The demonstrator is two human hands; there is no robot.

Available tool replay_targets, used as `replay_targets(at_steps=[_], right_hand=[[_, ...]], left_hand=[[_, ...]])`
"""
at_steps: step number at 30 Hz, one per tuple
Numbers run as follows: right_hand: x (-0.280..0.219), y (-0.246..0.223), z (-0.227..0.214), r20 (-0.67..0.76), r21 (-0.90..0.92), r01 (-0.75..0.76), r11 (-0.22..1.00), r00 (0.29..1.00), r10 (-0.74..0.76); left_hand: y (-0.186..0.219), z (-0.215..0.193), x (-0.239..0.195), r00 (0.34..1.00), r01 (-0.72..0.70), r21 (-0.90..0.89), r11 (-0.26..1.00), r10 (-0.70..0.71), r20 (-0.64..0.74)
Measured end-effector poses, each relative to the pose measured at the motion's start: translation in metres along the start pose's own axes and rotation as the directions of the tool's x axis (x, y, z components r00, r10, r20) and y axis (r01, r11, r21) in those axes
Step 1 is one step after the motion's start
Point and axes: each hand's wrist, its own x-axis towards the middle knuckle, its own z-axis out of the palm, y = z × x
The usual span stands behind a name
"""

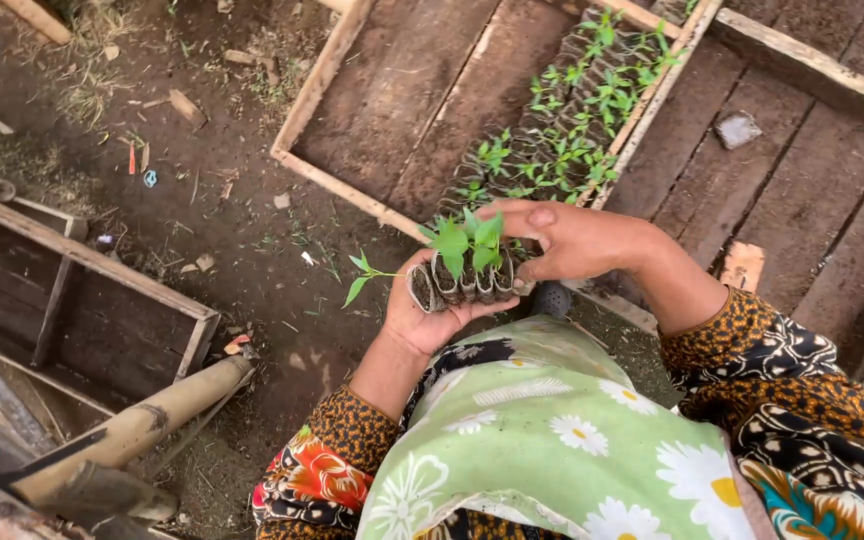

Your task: Picking seedlings from a nursery tray and transplanting them into individual pots.

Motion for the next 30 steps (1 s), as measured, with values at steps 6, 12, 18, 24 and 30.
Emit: replay_targets(at_steps=[6,12,18,24,30], right_hand=[[0.072,-0.029,0.043,0.252,-0.029,0.007,1.0,0.968,0.0],[0.119,-0.047,0.07,0.339,-0.023,0.164,0.986,0.929,-0.146],[0.141,-0.107,0.081,0.371,-0.049,-0.112,0.993,0.921,0.122],[0.185,-0.091,0.079,0.244,-0.173,0.029,0.985,0.97,0.014],[0.264,-0.084,0.082,-0.195,-0.142,0.151,0.978,0.965,-0.177]], left_hand=[[0.029,-0.043,-0.059,0.996,-0.093,-0.051,0.994,0.093,-0.012],[0.067,-0.102,-0.066,0.983,-0.185,-0.156,0.97,0.184,-0.022],[0.097,-0.147,-0.047,0.914,-0.404,-0.328,0.854,0.391,-0.109],[0.126,-0.12,-0.078,0.856,-0.512,-0.456,0.728,0.48,-0.193],[0.174,-0.088,-0.104,0.765,-0.599,-0.436,0.672,0.641,-0.063]])
